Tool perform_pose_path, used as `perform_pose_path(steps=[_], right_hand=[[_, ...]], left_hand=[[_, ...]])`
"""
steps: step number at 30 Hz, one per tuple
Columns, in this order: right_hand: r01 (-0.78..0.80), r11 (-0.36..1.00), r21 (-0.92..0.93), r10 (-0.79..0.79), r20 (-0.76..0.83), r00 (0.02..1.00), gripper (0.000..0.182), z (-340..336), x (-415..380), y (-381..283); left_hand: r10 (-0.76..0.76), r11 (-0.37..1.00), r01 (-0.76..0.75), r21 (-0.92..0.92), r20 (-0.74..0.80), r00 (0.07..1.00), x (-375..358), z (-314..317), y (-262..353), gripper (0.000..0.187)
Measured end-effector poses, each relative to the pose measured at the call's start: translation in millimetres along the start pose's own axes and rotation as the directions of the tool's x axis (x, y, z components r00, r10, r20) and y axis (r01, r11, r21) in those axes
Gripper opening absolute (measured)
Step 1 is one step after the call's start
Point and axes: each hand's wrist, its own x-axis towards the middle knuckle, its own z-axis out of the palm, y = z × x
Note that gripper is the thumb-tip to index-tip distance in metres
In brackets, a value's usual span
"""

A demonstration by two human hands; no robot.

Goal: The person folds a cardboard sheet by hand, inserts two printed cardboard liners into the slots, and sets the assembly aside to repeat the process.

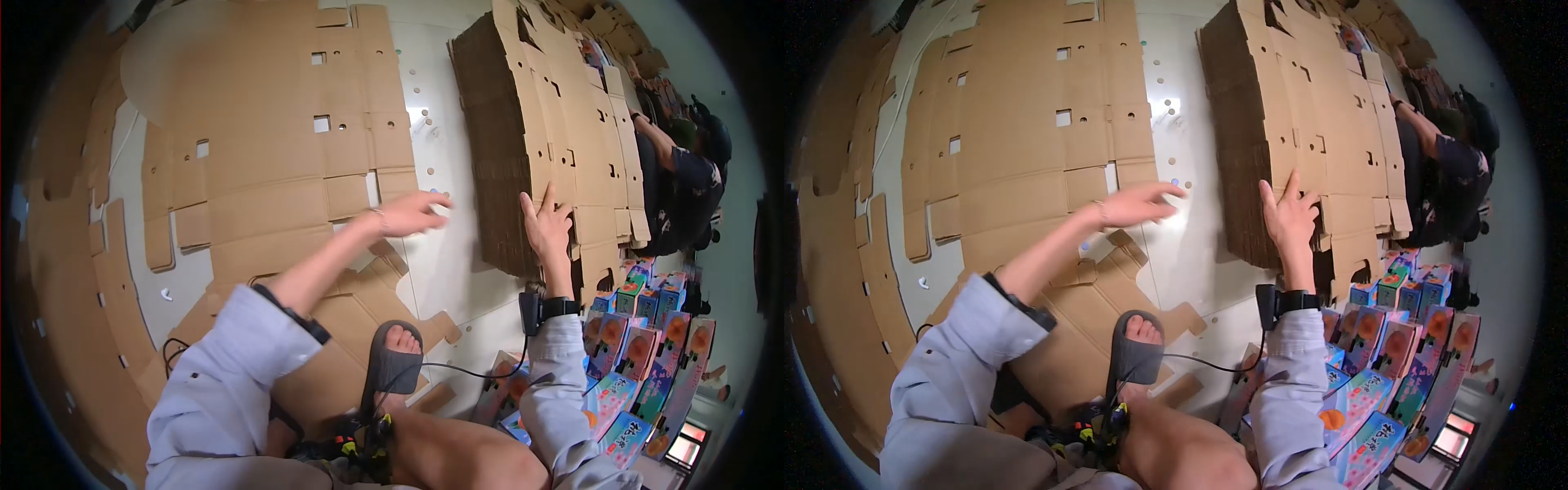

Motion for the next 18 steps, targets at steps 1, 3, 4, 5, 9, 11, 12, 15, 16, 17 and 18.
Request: perform_pose_path(steps=[1,3,4,5,9,11,12,15,16,17,18], right_hand=[[-0.046,0.999,0.03,0.044,0.054,0.998,0.085,0,-1,3],[-0.102,0.988,0.112,0.088,0.126,0.988,0.085,-4,1,14],[-0.126,0.981,0.149,0.101,0.165,0.981,0.085,-6,3,23],[-0.085,0.952,0.294,0.044,0.143,0.989,0.085,3,10,39],[-0.093,0.971,0.218,0.077,0.079,0.994,0.079,-7,-4,37],[-0.134,0.978,0.163,0.122,0.079,0.989,0.076,-8,-16,35],[-0.135,0.98,0.15,0.125,0.07,0.99,0.075,-4,-21,38],[-0.13,0.987,0.095,0.126,0.05,0.991,0.073,6,-33,44],[-0.142,0.987,0.078,0.136,0.074,0.988,0.073,4,-33,40],[-0.15,0.987,0.058,0.144,0.097,0.985,0.073,-2,-32,33],[-0.159,0.987,0.04,0.153,0.117,0.981,0.073,-6,-31,30]], left_hand=[[-0.026,1.0,0.026,-0.012,-0.025,0.999,-12,-16,-11,0.043],[-0.067,0.996,0.062,-0.056,-0.098,0.993,-39,-41,-27,0.042],[-0.085,0.993,0.072,-0.092,-0.147,0.985,-55,-49,-35,0.042],[-0.149,0.988,0.143,-0.056,-0.124,0.981,-71,-59,-49,0.043],[-0.381,0.922,0.366,-0.125,-0.127,0.916,-161,-96,-70,0.042],[-0.454,0.891,0.431,-0.144,-0.241,0.858,-204,-120,-63,0.041],[-0.473,0.881,0.442,-0.168,-0.319,0.821,-223,-130,-61,0.04],[-0.447,0.892,0.418,-0.171,-0.469,0.762,-268,-155,-71,0.039],[-0.452,0.889,0.422,-0.179,-0.5,0.739,-278,-159,-70,0.038],[-0.457,0.885,0.425,-0.19,-0.531,0.714,-285,-162,-74,0.038],[-0.461,0.882,0.434,-0.183,-0.521,0.718,-291,-168,-83,0.037]])
